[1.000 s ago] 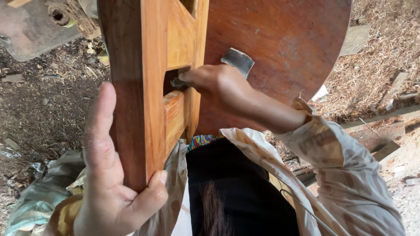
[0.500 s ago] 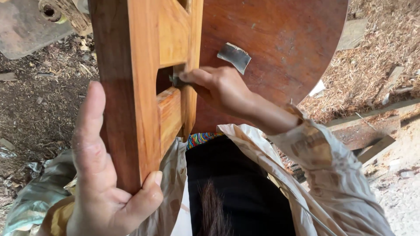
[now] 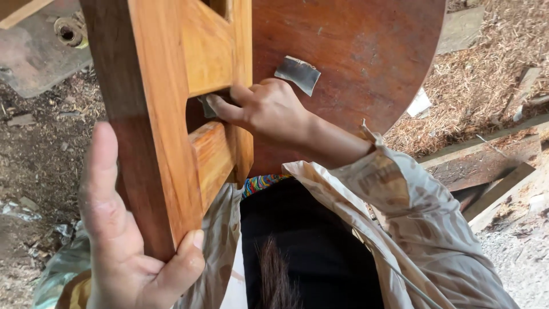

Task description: The person sands a wooden piece with cutouts using a sanding block. They work on the flat surfaces and edges, then rotate the piece to sand the sides and inner corners of the cutouts.

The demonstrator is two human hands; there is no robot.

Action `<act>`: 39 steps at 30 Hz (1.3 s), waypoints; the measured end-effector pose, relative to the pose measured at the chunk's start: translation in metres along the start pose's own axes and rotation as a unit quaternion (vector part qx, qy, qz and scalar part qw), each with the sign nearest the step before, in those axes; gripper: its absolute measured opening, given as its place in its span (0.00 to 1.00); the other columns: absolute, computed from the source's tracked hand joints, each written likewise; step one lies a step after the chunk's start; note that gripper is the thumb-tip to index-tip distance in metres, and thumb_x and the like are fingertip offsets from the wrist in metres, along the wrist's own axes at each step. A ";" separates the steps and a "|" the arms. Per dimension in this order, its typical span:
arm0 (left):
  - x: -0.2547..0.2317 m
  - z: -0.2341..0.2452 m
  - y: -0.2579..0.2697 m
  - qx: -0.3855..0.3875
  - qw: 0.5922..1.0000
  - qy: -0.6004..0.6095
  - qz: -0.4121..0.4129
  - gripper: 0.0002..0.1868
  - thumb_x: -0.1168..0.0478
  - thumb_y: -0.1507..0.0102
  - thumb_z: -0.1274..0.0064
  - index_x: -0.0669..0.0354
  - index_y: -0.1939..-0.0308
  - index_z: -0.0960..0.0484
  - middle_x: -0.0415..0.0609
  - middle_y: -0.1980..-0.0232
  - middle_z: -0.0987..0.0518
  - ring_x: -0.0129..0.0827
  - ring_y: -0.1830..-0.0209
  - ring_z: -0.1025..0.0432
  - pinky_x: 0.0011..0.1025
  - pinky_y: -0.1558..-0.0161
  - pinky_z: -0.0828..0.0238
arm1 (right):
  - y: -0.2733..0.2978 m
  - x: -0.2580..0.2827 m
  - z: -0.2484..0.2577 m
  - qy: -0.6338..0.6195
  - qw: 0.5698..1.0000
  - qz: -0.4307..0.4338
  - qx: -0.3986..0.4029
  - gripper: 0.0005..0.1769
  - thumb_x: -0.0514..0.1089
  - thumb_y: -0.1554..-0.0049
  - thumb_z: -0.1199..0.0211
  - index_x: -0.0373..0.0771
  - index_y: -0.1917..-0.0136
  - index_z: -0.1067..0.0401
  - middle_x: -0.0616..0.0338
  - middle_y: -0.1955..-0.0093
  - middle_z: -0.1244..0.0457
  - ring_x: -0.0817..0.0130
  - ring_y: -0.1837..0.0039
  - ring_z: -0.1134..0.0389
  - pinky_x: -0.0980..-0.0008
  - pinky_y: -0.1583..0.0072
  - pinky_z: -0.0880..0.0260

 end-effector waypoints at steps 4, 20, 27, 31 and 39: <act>0.000 0.004 -0.002 0.028 0.999 -0.012 -0.019 0.54 0.68 0.45 0.51 0.64 0.20 0.67 0.62 0.13 0.65 0.44 0.14 0.56 0.45 0.13 0.58 | 0.020 -0.016 0.008 -0.076 0.997 -0.024 0.024 0.31 0.27 0.45 0.43 0.51 0.32 0.31 0.65 0.66 0.46 0.67 0.73 0.50 0.63 0.72 0.55; -0.003 -0.003 -0.001 0.015 0.999 -0.035 -0.021 0.55 0.64 0.44 0.50 0.66 0.20 0.66 0.64 0.14 0.58 0.45 0.20 0.44 0.44 0.16 0.46 | -0.001 0.003 0.011 0.096 0.989 0.061 -0.096 0.11 0.38 0.36 0.41 0.49 0.40 0.29 0.64 0.61 0.44 0.72 0.69 0.46 0.69 0.65 0.49; 0.002 0.009 0.007 0.049 0.986 -0.142 -0.068 0.53 0.64 0.42 0.49 0.70 0.20 0.64 0.64 0.14 0.63 0.47 0.12 0.59 0.44 0.11 0.64 | 0.005 -0.010 0.007 -0.060 0.998 -0.031 -0.002 0.20 0.33 0.40 0.41 0.48 0.36 0.28 0.65 0.64 0.42 0.65 0.72 0.45 0.63 0.69 0.47; -0.003 -0.002 0.003 0.039 0.992 -0.109 -0.052 0.54 0.62 0.43 0.50 0.70 0.20 0.66 0.61 0.13 0.65 0.43 0.12 0.60 0.43 0.11 0.60 | 0.003 -0.003 0.001 -0.205 0.970 -0.131 0.005 0.25 0.35 0.41 0.35 0.51 0.33 0.29 0.62 0.52 0.31 0.58 0.66 0.35 0.62 0.65 0.42; -0.001 -0.005 0.001 0.011 1.000 -0.013 0.002 0.56 0.67 0.46 0.49 0.62 0.19 0.66 0.65 0.17 0.54 0.45 0.22 0.47 0.41 0.26 0.44 | -0.001 -0.010 0.013 -0.357 0.914 -0.193 0.028 0.16 0.37 0.38 0.36 0.46 0.37 0.25 0.61 0.42 0.27 0.65 0.43 0.23 0.70 0.50 0.29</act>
Point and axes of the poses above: each hand's wrist, its own y-axis away from the middle knuckle, its own z-axis out of the back of the hand, x = y × z, the point moved 7 cm from there along -y, towards the middle knuckle
